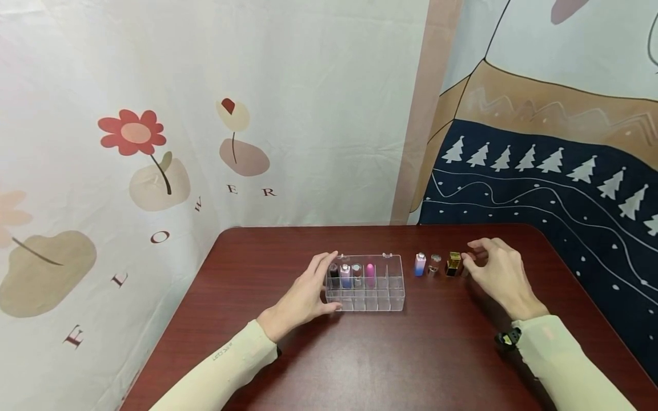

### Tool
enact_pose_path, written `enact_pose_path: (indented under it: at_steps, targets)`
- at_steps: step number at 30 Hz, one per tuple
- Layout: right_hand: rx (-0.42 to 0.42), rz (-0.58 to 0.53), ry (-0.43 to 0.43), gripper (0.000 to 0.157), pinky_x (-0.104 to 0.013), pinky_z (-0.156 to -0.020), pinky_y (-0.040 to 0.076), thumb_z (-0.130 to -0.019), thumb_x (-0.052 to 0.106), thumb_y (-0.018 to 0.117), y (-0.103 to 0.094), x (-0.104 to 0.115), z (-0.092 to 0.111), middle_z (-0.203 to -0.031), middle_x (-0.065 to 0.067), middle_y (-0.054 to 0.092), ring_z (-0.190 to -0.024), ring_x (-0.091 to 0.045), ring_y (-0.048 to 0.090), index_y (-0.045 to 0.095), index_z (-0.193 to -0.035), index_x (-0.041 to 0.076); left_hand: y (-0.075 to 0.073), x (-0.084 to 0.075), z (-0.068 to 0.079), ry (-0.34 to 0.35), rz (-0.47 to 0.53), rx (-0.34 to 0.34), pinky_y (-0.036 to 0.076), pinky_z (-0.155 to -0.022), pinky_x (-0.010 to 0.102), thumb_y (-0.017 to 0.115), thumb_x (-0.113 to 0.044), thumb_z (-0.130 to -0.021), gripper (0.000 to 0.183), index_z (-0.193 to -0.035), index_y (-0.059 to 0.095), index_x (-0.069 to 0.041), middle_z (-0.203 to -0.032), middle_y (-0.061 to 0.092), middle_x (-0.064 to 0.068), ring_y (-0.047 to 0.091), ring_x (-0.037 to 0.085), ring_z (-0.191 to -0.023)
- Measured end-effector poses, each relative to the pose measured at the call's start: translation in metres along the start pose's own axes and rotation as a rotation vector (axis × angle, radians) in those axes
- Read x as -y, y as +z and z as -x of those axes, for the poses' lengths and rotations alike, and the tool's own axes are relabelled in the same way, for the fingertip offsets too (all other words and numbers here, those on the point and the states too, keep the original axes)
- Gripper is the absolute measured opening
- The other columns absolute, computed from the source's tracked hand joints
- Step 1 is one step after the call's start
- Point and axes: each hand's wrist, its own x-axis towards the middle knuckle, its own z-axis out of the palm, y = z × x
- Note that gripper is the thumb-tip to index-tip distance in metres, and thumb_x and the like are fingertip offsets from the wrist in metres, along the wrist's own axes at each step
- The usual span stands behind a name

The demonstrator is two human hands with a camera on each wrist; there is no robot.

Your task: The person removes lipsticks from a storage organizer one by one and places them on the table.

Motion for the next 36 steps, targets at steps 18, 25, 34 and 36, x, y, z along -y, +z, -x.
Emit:
enact_pose_path:
  at_steps: [18, 25, 34, 36]
  targets:
    - [-0.103, -0.044, -0.103, 0.037, 0.013, -0.091, 0.03, -0.09, 0.004, 0.095, 0.003, 0.055, -0.004, -0.116, -0.023, 0.077, -0.094, -0.04, 0.08, 0.084, -0.125, 0.0, 0.002, 0.0, -0.001, -0.019, 0.004, 0.008, 0.061, -0.125, 0.049, 0.109, -0.022, -0.083, 0.124, -0.178, 0.033, 0.001, -0.174, 0.046, 0.023, 0.066, 0.041, -0.147]
    - [-0.055, -0.05, -0.166, 0.04, 0.003, -0.085, 0.042, -0.089, 0.003, 0.096, 0.015, 0.076, -0.005, -0.112, -0.017, 0.079, -0.092, -0.034, 0.079, 0.084, -0.127, 0.002, 0.0, 0.0, -0.003, -0.006, -0.01, 0.006, 0.062, -0.124, 0.047, 0.109, -0.024, -0.084, 0.124, -0.179, 0.033, 0.0, -0.174, 0.046, 0.023, 0.067, 0.04, -0.145]
    - [0.012, -0.082, -0.222, 0.041, -0.055, -0.078, 0.074, -0.088, 0.002, 0.098, 0.037, 0.095, -0.003, -0.112, -0.015, 0.078, -0.088, -0.03, 0.081, 0.083, -0.126, 0.002, 0.001, -0.001, -0.002, -0.022, -0.018, 0.01, 0.062, -0.123, 0.05, 0.11, -0.025, -0.083, 0.124, -0.179, 0.033, -0.001, -0.173, 0.046, 0.023, 0.067, 0.04, -0.146]
    - [0.021, -0.086, -0.233, 0.041, -0.054, -0.077, 0.074, -0.088, 0.002, 0.097, 0.04, 0.099, -0.002, -0.112, -0.016, 0.078, -0.086, -0.029, 0.079, 0.083, -0.126, 0.002, 0.001, -0.001, -0.002, -0.021, -0.017, 0.009, 0.062, -0.123, 0.05, 0.11, -0.024, -0.083, 0.124, -0.178, 0.033, 0.0, -0.173, 0.046, 0.023, 0.068, 0.041, -0.145]
